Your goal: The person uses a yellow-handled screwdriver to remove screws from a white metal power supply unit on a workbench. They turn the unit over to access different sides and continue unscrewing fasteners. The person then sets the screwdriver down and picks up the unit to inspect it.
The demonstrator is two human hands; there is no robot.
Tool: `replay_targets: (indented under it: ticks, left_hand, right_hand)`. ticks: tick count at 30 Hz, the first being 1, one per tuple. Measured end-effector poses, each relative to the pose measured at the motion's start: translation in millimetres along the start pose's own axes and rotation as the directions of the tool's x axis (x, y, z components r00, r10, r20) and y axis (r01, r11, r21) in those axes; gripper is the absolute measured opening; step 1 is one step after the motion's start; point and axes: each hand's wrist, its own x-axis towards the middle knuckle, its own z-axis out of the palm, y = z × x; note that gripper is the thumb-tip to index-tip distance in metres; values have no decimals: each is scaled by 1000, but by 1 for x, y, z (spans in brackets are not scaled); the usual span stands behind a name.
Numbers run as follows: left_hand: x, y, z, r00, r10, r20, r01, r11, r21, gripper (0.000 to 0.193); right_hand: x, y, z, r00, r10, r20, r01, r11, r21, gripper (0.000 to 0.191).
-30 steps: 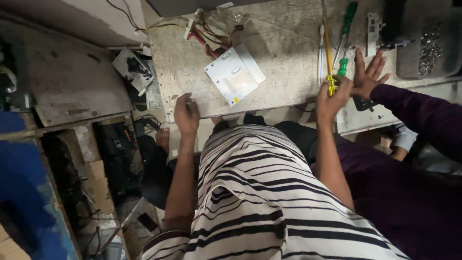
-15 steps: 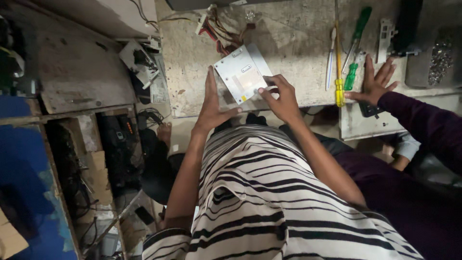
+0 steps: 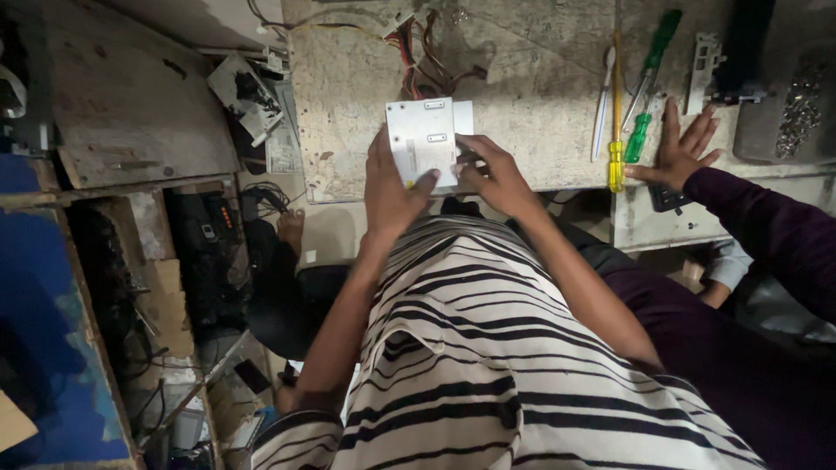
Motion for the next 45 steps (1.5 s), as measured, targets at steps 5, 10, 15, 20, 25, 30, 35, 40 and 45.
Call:
replay_targets:
  ticks: [5,10,15,20,25,30,35,40,45]
  left_hand:
    - [15,32,11,995,-105,1,99,941,325,126]
    - [28,51,12,983,-177,48,137,882,452,130]
    - [38,65,6,926,-349,143,236,832,503,138]
    - [45,65,-8,913,-339,226,162,812,561,141]
    - [39,56,-13,927,-292,236,131,840,527,133]
    - [30,54,-2,979,-184,91,110,842,528,127]
    - [33,55,-2,949,-293,116,194,834,517,124]
    - [39,60,-6,932,-327,157,193,814,548,125]
    - [25,65,-8,894,-408,187,278,830,483,128]
  right_hand:
    - [-1,-1,-4,994,-19,105,26,997,-70,62]
    - [2,19,-14,983,-64,170,64,998,4,65]
    - [2,37,-13,973,-139,185,130,990,60,60]
    - [-6,37,0,975,66,212,-133,938,319,53]
    - [-2,38,2,997,78,-5,-73,960,271,26]
    - [5,39,-9,973,117,-200,-71,971,226,24]
    - [27,24,-19,923,137,-360,-47,967,249,25]
    - [59,-2,-19,974,145,-174,-122,983,138,41]
    - [83,-22,5,987,149,-53,-150,989,-11,49]
